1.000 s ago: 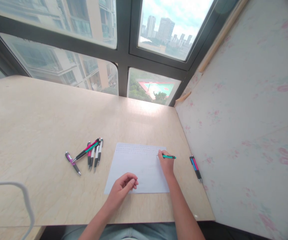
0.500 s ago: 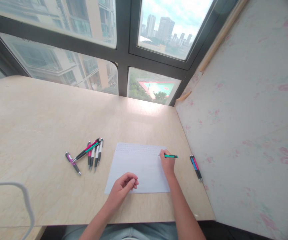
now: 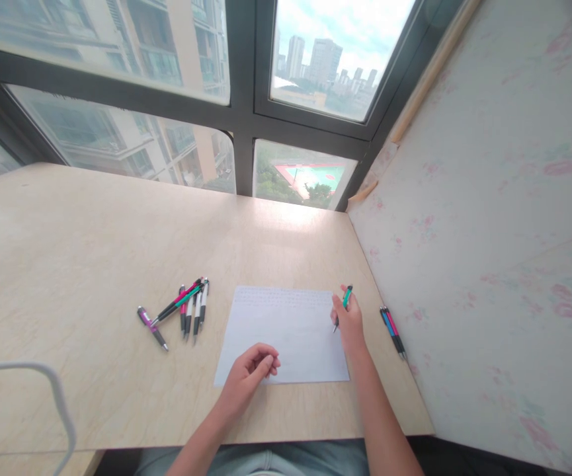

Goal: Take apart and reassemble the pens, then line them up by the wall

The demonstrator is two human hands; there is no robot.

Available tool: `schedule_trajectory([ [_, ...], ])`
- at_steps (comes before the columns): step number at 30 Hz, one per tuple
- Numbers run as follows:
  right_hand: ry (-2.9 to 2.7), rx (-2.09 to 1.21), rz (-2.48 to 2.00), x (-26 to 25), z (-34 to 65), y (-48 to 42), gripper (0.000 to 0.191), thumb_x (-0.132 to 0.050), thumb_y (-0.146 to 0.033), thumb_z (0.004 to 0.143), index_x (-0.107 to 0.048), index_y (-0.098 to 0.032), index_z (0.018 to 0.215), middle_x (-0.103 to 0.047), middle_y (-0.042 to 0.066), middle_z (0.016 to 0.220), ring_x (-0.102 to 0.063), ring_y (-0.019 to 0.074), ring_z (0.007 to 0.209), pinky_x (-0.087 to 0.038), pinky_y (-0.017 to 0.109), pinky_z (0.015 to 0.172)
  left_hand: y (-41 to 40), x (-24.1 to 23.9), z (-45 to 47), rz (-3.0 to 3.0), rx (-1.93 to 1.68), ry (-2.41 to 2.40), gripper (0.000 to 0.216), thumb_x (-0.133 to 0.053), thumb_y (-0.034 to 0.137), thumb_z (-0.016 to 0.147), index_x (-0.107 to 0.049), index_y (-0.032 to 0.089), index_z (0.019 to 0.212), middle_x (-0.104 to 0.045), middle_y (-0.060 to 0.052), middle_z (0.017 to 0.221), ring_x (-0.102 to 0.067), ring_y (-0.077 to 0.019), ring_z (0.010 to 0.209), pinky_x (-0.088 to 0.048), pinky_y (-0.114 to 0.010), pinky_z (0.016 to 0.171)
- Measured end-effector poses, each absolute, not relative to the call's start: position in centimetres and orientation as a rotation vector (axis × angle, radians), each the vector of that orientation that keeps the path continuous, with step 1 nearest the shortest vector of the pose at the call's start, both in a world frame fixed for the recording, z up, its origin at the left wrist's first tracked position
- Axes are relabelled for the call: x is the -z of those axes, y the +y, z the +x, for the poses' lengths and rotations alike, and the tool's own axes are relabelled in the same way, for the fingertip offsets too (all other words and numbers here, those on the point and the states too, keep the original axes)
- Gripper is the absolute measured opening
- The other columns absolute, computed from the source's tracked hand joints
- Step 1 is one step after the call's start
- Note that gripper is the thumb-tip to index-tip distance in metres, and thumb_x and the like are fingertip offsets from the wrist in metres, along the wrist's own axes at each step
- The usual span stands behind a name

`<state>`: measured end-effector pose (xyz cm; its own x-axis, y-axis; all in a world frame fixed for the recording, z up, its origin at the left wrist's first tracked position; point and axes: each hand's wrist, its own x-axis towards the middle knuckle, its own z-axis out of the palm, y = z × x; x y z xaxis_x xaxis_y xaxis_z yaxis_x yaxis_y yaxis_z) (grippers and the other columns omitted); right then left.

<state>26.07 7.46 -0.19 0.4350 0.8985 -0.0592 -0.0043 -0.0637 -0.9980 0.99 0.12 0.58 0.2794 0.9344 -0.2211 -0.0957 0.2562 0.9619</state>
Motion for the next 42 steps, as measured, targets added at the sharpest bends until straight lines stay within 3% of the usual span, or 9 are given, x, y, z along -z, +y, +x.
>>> schedule_trajectory([
  [2, -0.861, -0.937, -1.472, -0.1, 25.6, 6.6, 0.086, -0.067, -0.054, 0.075, -0.032, -0.017, 0.144, -0.047, -0.010, 0.049, -0.041, 0.0095, 0.042, -0.031, 0.019, 0.042, 0.1, -0.5, 1.0, 1.054, -0.897, 1.025, 0.020, -0.061, 0.037, 0.084, -0.065, 0.018, 0.088, -0.068, -0.005, 0.079, -0.060, -0.0169, 0.070, -0.046, -0.027, 0.066],
  [4, -0.876, -0.940, -1.504, -0.2, 24.9, 5.7, 0.088, -0.067, -0.053, 0.076, -0.028, -0.018, 0.146, -0.049, -0.010, 0.048, -0.043, 0.0100, 0.042, -0.032, 0.019, 0.042, 0.1, -0.5, 1.0, 1.051, -0.906, 1.026, 0.020, -0.061, 0.037, 0.084, -0.064, 0.018, 0.089, -0.068, -0.005, 0.079, -0.059, -0.0166, 0.069, -0.045, -0.027, 0.066],
  [14, -0.708, -1.113, -1.399, -0.7, 22.9, 3.4, 0.083, -0.065, -0.054, 0.078, -0.028, -0.020, 0.145, -0.049, -0.010, 0.050, -0.041, 0.0087, 0.040, -0.028, 0.016, 0.038, 0.0, -1.0, 1.2, 1.032, -0.909, 1.047, 0.022, -0.061, 0.038, 0.083, -0.065, 0.018, 0.088, -0.068, -0.005, 0.079, -0.059, -0.0174, 0.070, -0.045, -0.028, 0.066],
  [26, -0.733, -1.064, -1.371, 0.0, 22.5, 2.6, 0.066, -0.061, -0.045, 0.083, -0.034, -0.022, 0.138, -0.048, -0.010, 0.048, -0.039, 0.0081, 0.040, -0.030, 0.016, 0.039, 0.0, -1.1, 1.1, 1.038, -0.914, 1.062, 0.022, -0.063, 0.039, 0.082, -0.065, 0.018, 0.088, -0.068, -0.005, 0.078, -0.060, -0.0179, 0.071, -0.045, -0.028, 0.066],
  [36, -0.764, -0.987, -1.493, 0.5, 23.1, 2.1, 0.081, -0.062, -0.049, 0.081, -0.025, -0.019, 0.146, -0.049, -0.010, 0.050, -0.043, 0.0102, 0.042, -0.035, 0.019, 0.042, 0.0, -0.9, 1.1, 1.036, -0.914, 1.085, 0.024, -0.064, 0.040, 0.081, -0.066, 0.017, 0.087, -0.069, -0.006, 0.079, -0.060, -0.0184, 0.071, -0.047, -0.028, 0.067],
  [39, -0.827, -0.880, -1.606, 0.9, 23.8, 1.9, 0.081, -0.061, -0.051, 0.080, -0.030, -0.015, 0.145, -0.050, -0.009, 0.050, -0.045, 0.0116, 0.044, -0.037, 0.022, 0.047, 0.1, -0.9, 1.1, 1.040, -0.909, 1.094, 0.025, -0.064, 0.041, 0.080, -0.066, 0.017, 0.086, -0.069, -0.006, 0.079, -0.061, -0.0190, 0.071, -0.047, -0.029, 0.067],
  [42, -0.969, -0.795, -1.731, 1.3, 25.5, 1.8, 0.067, -0.052, -0.053, 0.085, -0.044, -0.010, 0.137, -0.050, -0.007, 0.051, -0.046, 0.0129, 0.047, -0.037, 0.023, 0.049, 0.1, -1.0, 1.0, 1.046, -0.903, 1.095, 0.026, -0.064, 0.042, 0.080, -0.067, 0.017, 0.087, -0.070, -0.006, 0.079, -0.062, -0.0195, 0.072, -0.048, -0.029, 0.068],
])
